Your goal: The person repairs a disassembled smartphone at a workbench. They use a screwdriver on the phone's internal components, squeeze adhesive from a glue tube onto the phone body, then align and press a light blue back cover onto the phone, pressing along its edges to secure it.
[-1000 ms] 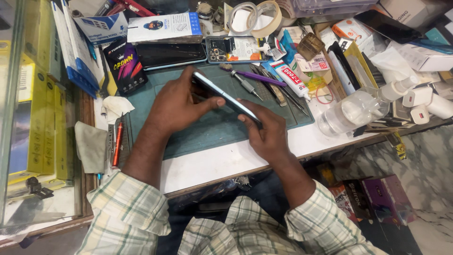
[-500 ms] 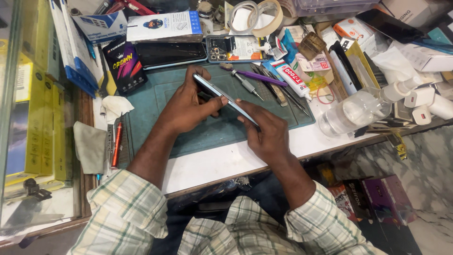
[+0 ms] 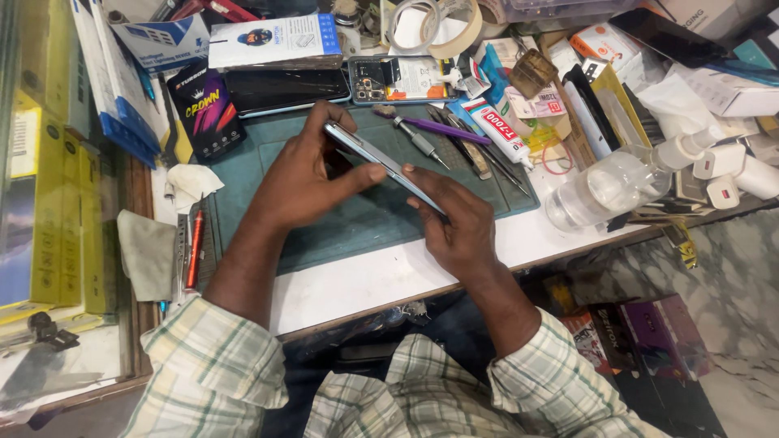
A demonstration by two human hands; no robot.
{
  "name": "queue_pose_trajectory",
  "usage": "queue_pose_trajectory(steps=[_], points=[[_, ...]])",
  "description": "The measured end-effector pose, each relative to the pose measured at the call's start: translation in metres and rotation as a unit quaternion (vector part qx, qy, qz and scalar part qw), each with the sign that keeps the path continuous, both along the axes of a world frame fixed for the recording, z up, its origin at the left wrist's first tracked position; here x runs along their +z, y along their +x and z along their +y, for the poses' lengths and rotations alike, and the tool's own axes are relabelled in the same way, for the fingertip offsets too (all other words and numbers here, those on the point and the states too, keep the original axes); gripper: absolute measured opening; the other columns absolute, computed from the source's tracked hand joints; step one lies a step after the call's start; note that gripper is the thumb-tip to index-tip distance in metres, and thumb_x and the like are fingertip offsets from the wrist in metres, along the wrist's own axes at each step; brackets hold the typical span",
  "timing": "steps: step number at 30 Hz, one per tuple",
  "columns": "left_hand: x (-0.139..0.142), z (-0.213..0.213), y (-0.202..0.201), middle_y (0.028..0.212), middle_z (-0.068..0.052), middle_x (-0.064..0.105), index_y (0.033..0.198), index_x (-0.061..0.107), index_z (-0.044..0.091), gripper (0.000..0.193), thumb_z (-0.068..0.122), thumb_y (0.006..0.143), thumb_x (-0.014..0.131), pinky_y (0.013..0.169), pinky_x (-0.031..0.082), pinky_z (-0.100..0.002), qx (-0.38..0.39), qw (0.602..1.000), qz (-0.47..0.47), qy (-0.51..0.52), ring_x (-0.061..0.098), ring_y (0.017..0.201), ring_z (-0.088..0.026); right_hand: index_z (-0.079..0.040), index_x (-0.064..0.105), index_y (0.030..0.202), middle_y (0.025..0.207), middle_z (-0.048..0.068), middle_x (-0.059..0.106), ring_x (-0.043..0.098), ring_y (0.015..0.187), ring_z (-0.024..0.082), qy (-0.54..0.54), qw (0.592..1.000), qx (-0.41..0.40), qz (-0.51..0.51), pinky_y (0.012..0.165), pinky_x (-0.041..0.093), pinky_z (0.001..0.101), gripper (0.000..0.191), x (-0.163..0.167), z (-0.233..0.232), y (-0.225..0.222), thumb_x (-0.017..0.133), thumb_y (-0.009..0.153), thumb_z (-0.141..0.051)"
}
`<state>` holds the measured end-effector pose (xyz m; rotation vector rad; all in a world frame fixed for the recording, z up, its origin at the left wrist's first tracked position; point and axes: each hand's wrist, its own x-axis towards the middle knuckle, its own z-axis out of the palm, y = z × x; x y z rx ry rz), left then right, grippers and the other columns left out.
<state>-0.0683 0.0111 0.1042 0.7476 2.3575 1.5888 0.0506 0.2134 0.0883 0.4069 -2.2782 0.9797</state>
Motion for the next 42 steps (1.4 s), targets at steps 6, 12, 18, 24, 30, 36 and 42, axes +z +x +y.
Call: queue_pose_trajectory(steps=[6, 12, 18, 24, 30, 36, 42], points=[[-0.003, -0.011, -0.007, 0.107, -0.012, 0.073, 0.122, 0.066, 0.011, 0.059, 0.053, 0.083, 0.082, 0.076, 0.055, -0.035, 0.030, 0.998, 0.003, -0.047, 0.070, 0.094, -0.025, -0.007, 0.066, 0.132, 0.126, 0.014, 0.072, 0.074, 0.113, 0.029, 0.034, 0.999, 0.006, -0.014, 0.091, 0.062, 0.0348, 0.047, 0.000, -0.001, -0.001, 0.066, 0.089, 0.011], [0.004, -0.023, -0.009, 0.124, -0.014, 0.066, 0.116, 0.073, 0.009, 0.066, 0.039, 0.062, 0.097, 0.076, 0.057, -0.038, -0.020, 0.981, 0.175, -0.079, 0.069, 0.102, -0.029, -0.008, 0.067, 0.130, 0.124, 0.015, 0.073, 0.074, 0.113, 0.029, -0.001, 0.999, 0.021, -0.032, 0.090, 0.062, 0.0351, 0.042, -0.002, 0.000, -0.001, 0.068, 0.092, 0.008], [0.014, -0.022, -0.004, 0.108, -0.007, 0.078, 0.103, 0.078, 0.011, 0.025, 0.019, 0.080, 0.084, 0.081, 0.058, -0.036, -0.074, 0.982, 0.175, -0.021, 0.076, 0.095, -0.021, -0.007, 0.070, 0.124, 0.114, 0.014, 0.075, 0.077, 0.099, 0.025, -0.029, 0.997, 0.012, -0.065, 0.079, 0.059, 0.0316, 0.032, -0.007, 0.002, -0.003, 0.075, 0.093, -0.002], [0.020, -0.016, 0.002, 0.095, -0.009, 0.076, 0.099, 0.079, 0.012, 0.026, 0.021, 0.076, 0.086, 0.074, 0.055, -0.039, -0.054, 0.974, 0.196, -0.099, 0.073, 0.086, -0.027, -0.006, 0.072, 0.121, 0.109, 0.013, 0.077, 0.077, 0.094, 0.020, -0.050, 0.995, 0.008, -0.084, 0.077, 0.059, 0.0306, 0.028, -0.009, 0.006, -0.004, 0.077, 0.093, -0.007], [0.022, -0.013, 0.005, 0.093, -0.005, 0.077, 0.097, 0.079, 0.014, 0.022, 0.024, 0.079, 0.085, 0.073, 0.055, -0.041, -0.047, 0.963, 0.229, -0.136, 0.072, 0.086, -0.026, -0.006, 0.072, 0.121, 0.110, 0.013, 0.076, 0.077, 0.097, 0.021, -0.051, 0.995, 0.027, -0.079, 0.080, 0.059, 0.0298, 0.029, -0.008, 0.007, -0.005, 0.078, 0.092, -0.007], [0.025, -0.014, 0.004, 0.090, -0.006, 0.076, 0.095, 0.080, 0.015, 0.021, 0.025, 0.078, 0.085, 0.071, 0.054, -0.041, -0.048, 0.965, 0.206, -0.153, 0.072, 0.083, -0.026, -0.005, 0.074, 0.116, 0.107, 0.012, 0.077, 0.077, 0.094, 0.019, -0.061, 0.995, 0.009, -0.084, 0.080, 0.058, 0.0298, 0.031, -0.009, 0.006, -0.006, 0.084, 0.087, -0.009], [0.026, -0.015, 0.004, 0.088, -0.006, 0.076, 0.094, 0.080, 0.015, 0.021, 0.025, 0.076, 0.086, 0.072, 0.055, -0.040, -0.052, 0.968, 0.186, -0.162, 0.072, 0.083, -0.025, -0.004, 0.074, 0.113, 0.103, 0.010, 0.076, 0.076, 0.091, 0.017, -0.065, 0.994, -0.008, -0.082, 0.078, 0.059, 0.0291, 0.036, -0.010, 0.006, -0.006, 0.090, 0.081, -0.013]])
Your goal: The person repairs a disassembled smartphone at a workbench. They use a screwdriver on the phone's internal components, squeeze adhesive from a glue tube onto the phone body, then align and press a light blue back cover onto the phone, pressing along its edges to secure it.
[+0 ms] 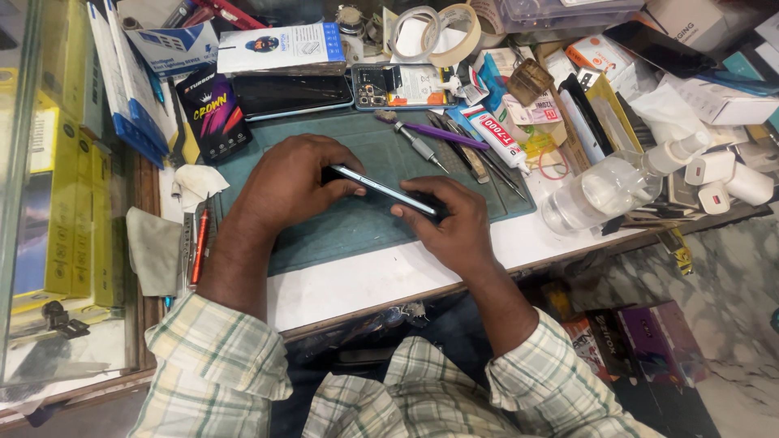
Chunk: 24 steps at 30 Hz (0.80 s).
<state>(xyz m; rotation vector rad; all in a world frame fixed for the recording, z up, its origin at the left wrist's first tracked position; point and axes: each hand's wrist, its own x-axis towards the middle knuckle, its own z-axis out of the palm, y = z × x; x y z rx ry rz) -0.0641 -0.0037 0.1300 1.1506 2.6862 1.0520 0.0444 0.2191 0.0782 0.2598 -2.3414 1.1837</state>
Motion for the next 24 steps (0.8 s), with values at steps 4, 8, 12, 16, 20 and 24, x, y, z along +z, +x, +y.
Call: queue_pose_trajectory(steps=[4, 8, 12, 16, 20, 24], points=[[-0.002, -0.001, -0.001, 0.087, -0.005, 0.076, 0.093, 0.080, 0.015, 0.019, 0.024, 0.077, 0.085, 0.072, 0.054, -0.040, -0.012, 1.000, 0.009, 0.013, 0.072, 0.085, -0.025, -0.004, 0.074, 0.113, 0.105, 0.011, 0.076, 0.076, 0.092, 0.018, -0.017, 1.000, 0.012, -0.007, 0.080, 0.059, 0.0288, 0.038, -0.001, 0.002, 0.000, 0.090, 0.081, -0.015], [-0.006, -0.001, -0.003, 0.088, -0.006, 0.076, 0.092, 0.080, 0.014, 0.019, 0.023, 0.077, 0.085, 0.072, 0.054, -0.041, -0.011, 1.000, 0.004, 0.012, 0.072, 0.084, -0.026, -0.004, 0.072, 0.117, 0.111, 0.012, 0.076, 0.076, 0.099, 0.019, -0.053, 0.998, 0.038, -0.005, 0.087, 0.060, 0.0294, 0.039, 0.000, 0.006, 0.002, 0.090, 0.083, -0.015], [-0.009, -0.005, -0.006, 0.093, -0.006, 0.077, 0.093, 0.080, 0.013, 0.023, 0.023, 0.073, 0.087, 0.077, 0.055, -0.039, -0.042, 0.999, 0.015, 0.024, 0.072, 0.090, -0.026, -0.003, 0.072, 0.116, 0.114, 0.013, 0.074, 0.075, 0.104, 0.022, -0.011, 0.997, 0.081, 0.011, 0.089, 0.059, 0.0329, 0.043, 0.004, 0.006, 0.003, 0.091, 0.079, -0.014], [-0.011, -0.011, -0.010, 0.122, -0.005, 0.070, 0.097, 0.079, 0.015, 0.046, 0.028, 0.057, 0.096, 0.092, 0.050, -0.041, -0.077, 0.997, -0.016, -0.010, 0.061, 0.115, -0.028, -0.009, 0.071, 0.115, 0.122, 0.008, 0.073, 0.072, 0.114, 0.026, 0.087, 0.990, 0.110, -0.014, 0.094, 0.058, 0.0380, 0.045, 0.007, 0.000, 0.002, 0.092, 0.078, -0.024], [-0.015, -0.011, -0.006, 0.132, 0.004, 0.066, 0.105, 0.073, 0.019, 0.056, 0.028, 0.055, 0.098, 0.109, 0.033, -0.046, -0.071, 0.991, -0.042, -0.103, 0.049, 0.132, -0.025, -0.012, 0.067, 0.123, 0.137, 0.006, 0.066, 0.062, 0.129, 0.030, 0.177, 0.976, 0.124, -0.040, 0.106, 0.045, 0.0450, 0.054, 0.013, -0.001, 0.006, 0.087, 0.079, -0.036], [-0.016, -0.010, -0.004, 0.121, 0.004, 0.067, 0.103, 0.071, 0.019, 0.057, 0.027, 0.053, 0.097, 0.106, 0.036, -0.044, -0.075, 0.991, -0.033, -0.105, 0.051, 0.127, -0.023, -0.014, 0.068, 0.127, 0.145, 0.005, 0.062, 0.056, 0.136, 0.030, 0.202, 0.966, 0.150, -0.052, 0.113, 0.038, 0.0453, 0.056, 0.016, 0.000, 0.005, 0.084, 0.081, -0.041]])
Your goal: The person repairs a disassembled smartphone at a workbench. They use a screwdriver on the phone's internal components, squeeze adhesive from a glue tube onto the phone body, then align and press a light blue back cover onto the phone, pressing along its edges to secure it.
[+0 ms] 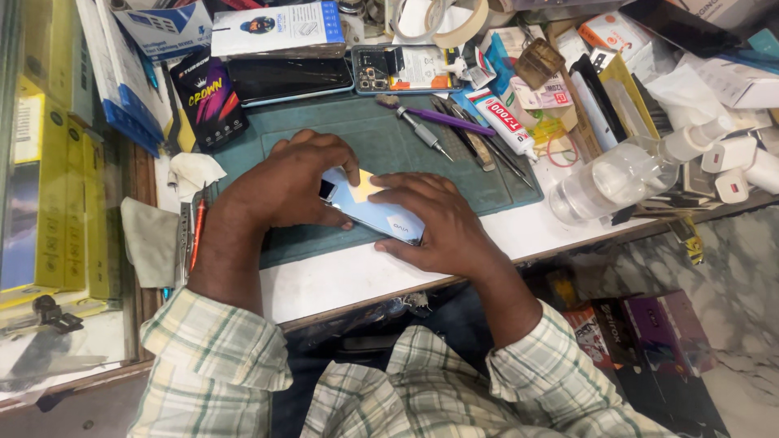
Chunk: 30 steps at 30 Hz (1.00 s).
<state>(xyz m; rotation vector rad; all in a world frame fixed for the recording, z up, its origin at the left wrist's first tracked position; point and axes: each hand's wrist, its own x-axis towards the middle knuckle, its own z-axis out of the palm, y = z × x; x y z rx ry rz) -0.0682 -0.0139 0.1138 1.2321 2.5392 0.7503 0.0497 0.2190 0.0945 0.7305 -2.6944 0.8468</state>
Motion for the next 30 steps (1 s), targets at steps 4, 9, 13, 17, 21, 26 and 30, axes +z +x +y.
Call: queue_pose_trajectory(steps=[4, 9, 13, 17, 21, 26, 30], points=[[-0.001, 0.002, -0.001, 0.120, 0.002, 0.065, 0.104, 0.070, 0.018, 0.064, 0.029, 0.049, 0.099, 0.103, 0.036, -0.044, 0.013, 1.000, 0.007, -0.010, 0.050, 0.125, -0.025, -0.011, 0.068, 0.127, 0.145, 0.009, 0.060, 0.054, 0.137, 0.033, -0.023, 1.000, 0.002, 0.019, 0.111, 0.038, 0.0476, 0.064, -0.006, 0.003, -0.002, 0.089, 0.074, -0.040], [-0.001, -0.003, -0.002, 0.120, -0.001, 0.064, 0.103, 0.070, 0.017, 0.067, 0.033, 0.045, 0.101, 0.102, 0.035, -0.045, 0.054, 0.998, 0.011, -0.042, 0.049, 0.125, -0.027, -0.007, 0.072, 0.119, 0.137, 0.010, 0.071, 0.068, 0.130, 0.024, -0.191, 0.975, -0.096, 0.066, 0.111, 0.052, 0.0380, 0.025, -0.025, 0.017, -0.008, 0.078, 0.095, -0.015], [-0.001, -0.005, -0.003, 0.116, -0.002, 0.065, 0.100, 0.072, 0.016, 0.068, 0.037, 0.042, 0.102, 0.103, 0.033, -0.048, 0.062, 0.997, 0.014, -0.039, 0.050, 0.123, -0.028, -0.004, 0.074, 0.110, 0.120, 0.009, 0.075, 0.070, 0.106, 0.012, -0.325, 0.925, -0.189, 0.059, 0.086, 0.055, 0.0246, 0.010, -0.032, 0.026, -0.018, 0.072, 0.103, -0.010], [-0.002, -0.002, -0.002, 0.110, -0.006, 0.066, 0.092, 0.073, 0.014, 0.058, 0.047, 0.053, 0.101, 0.103, 0.035, -0.048, 0.073, 0.997, 0.036, -0.002, 0.054, 0.119, -0.030, -0.004, 0.075, 0.107, 0.107, 0.007, 0.074, 0.066, 0.085, 0.009, -0.247, 0.944, -0.220, 0.004, 0.070, 0.050, 0.0237, 0.011, -0.022, 0.032, -0.012, 0.074, 0.097, -0.009], [-0.006, 0.003, -0.002, 0.108, -0.006, 0.067, 0.092, 0.072, 0.013, 0.057, 0.044, 0.051, 0.099, 0.101, 0.038, -0.048, 0.090, 0.995, 0.041, 0.001, 0.056, 0.117, -0.030, -0.006, 0.077, 0.102, 0.098, 0.007, 0.071, 0.067, 0.081, 0.013, -0.118, 0.989, -0.092, -0.012, 0.062, 0.049, 0.0257, 0.011, -0.009, 0.037, 0.007, 0.076, 0.091, -0.007], [-0.011, 0.004, -0.005, 0.107, -0.006, 0.067, 0.091, 0.072, 0.012, 0.058, 0.039, 0.048, 0.100, 0.099, 0.041, -0.051, 0.092, 0.994, 0.048, 0.028, 0.056, 0.116, -0.032, -0.007, 0.077, 0.106, 0.098, 0.007, 0.068, 0.069, 0.091, 0.023, -0.082, 0.996, -0.024, 0.031, 0.076, 0.054, 0.0333, 0.024, -0.008, 0.033, 0.016, 0.069, 0.085, 0.002], [-0.011, 0.003, -0.006, 0.107, -0.006, 0.067, 0.093, 0.071, 0.012, 0.060, 0.038, 0.047, 0.100, 0.094, 0.048, -0.046, 0.092, 0.995, 0.038, 0.020, 0.058, 0.114, -0.031, -0.009, 0.078, 0.100, 0.093, 0.006, 0.071, 0.066, 0.086, 0.025, -0.005, 0.997, -0.040, 0.059, 0.075, 0.053, 0.0382, 0.025, -0.010, 0.029, 0.012, 0.070, 0.079, 0.002]])
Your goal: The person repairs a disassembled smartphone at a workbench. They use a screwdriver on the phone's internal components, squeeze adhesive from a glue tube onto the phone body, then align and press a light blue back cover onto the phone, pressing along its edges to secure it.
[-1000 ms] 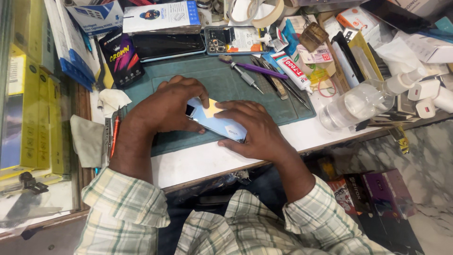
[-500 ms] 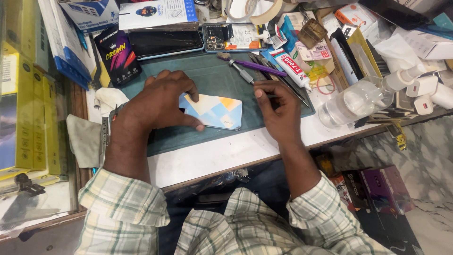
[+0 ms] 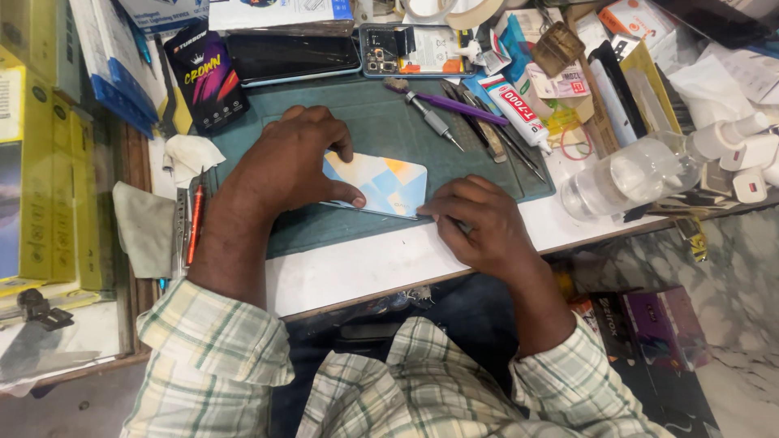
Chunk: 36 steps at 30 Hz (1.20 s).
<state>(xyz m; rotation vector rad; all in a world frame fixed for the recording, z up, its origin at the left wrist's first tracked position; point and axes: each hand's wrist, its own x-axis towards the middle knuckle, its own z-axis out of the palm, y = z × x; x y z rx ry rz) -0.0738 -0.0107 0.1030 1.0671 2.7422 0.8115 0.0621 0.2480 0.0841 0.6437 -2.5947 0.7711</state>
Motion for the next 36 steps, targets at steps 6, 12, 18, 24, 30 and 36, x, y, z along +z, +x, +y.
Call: queue_pose_trajectory(steps=[6, 12, 18, 24, 30, 36], points=[[0.003, 0.001, 0.002, 0.106, -0.006, 0.067, 0.093, 0.071, 0.013, 0.060, 0.037, 0.047, 0.101, 0.094, 0.047, -0.046, -0.003, 1.000, 0.006, 0.000, 0.057, 0.114, -0.031, -0.010, 0.077, 0.105, 0.096, 0.004, 0.072, 0.067, 0.089, 0.024, 0.018, 0.999, 0.025, 0.014, 0.076, 0.053, 0.0369, 0.026, 0.004, 0.002, 0.001, 0.072, 0.081, -0.001], [0.000, 0.001, 0.003, 0.107, -0.005, 0.067, 0.096, 0.071, 0.014, 0.062, 0.038, 0.048, 0.100, 0.097, 0.045, -0.047, -0.001, 1.000, 0.005, -0.005, 0.057, 0.115, -0.030, -0.012, 0.076, 0.104, 0.096, 0.003, 0.072, 0.066, 0.090, 0.024, 0.013, 0.999, 0.023, 0.021, 0.076, 0.053, 0.0372, 0.024, 0.003, -0.001, 0.003, 0.073, 0.082, -0.002], [0.000, 0.001, 0.002, 0.111, -0.005, 0.067, 0.103, 0.071, 0.016, 0.066, 0.039, 0.048, 0.100, 0.098, 0.045, -0.049, -0.013, 1.000, 0.010, -0.013, 0.056, 0.118, -0.031, -0.011, 0.077, 0.105, 0.098, 0.005, 0.073, 0.066, 0.091, 0.024, -0.021, 0.999, 0.044, -0.019, 0.078, 0.053, 0.0366, 0.029, 0.001, 0.005, 0.003, 0.068, 0.080, 0.000], [0.002, 0.001, 0.004, 0.118, -0.006, 0.064, 0.117, 0.069, 0.015, 0.084, 0.039, 0.043, 0.101, 0.101, 0.038, -0.051, -0.021, 0.999, -0.016, -0.032, 0.051, 0.124, -0.030, -0.007, 0.075, 0.112, 0.099, 0.004, 0.075, 0.065, 0.075, 0.010, -0.163, 0.980, -0.067, -0.088, 0.064, 0.048, 0.0246, 0.019, -0.008, 0.007, 0.005, 0.069, 0.095, -0.006], [0.007, 0.004, 0.006, 0.119, -0.007, 0.062, 0.116, 0.070, 0.013, 0.083, 0.034, 0.042, 0.101, 0.103, 0.036, -0.049, -0.034, 0.999, -0.020, -0.036, 0.048, 0.128, -0.030, -0.002, 0.064, 0.135, 0.094, 0.001, 0.072, 0.057, 0.073, 0.003, -0.253, 0.953, -0.103, -0.130, 0.061, 0.046, 0.0213, 0.046, -0.010, 0.004, -0.005, 0.076, 0.092, -0.013], [0.016, 0.008, 0.010, 0.112, -0.009, 0.067, 0.110, 0.069, 0.008, 0.076, 0.030, 0.044, 0.100, 0.095, 0.046, -0.045, -0.048, 0.998, 0.031, 0.001, 0.060, 0.115, -0.032, -0.001, 0.073, 0.121, 0.085, 0.002, 0.072, 0.060, 0.073, 0.004, -0.270, 0.936, -0.152, -0.167, 0.066, 0.050, 0.0210, 0.030, -0.025, -0.012, -0.023, 0.077, 0.095, -0.015]])
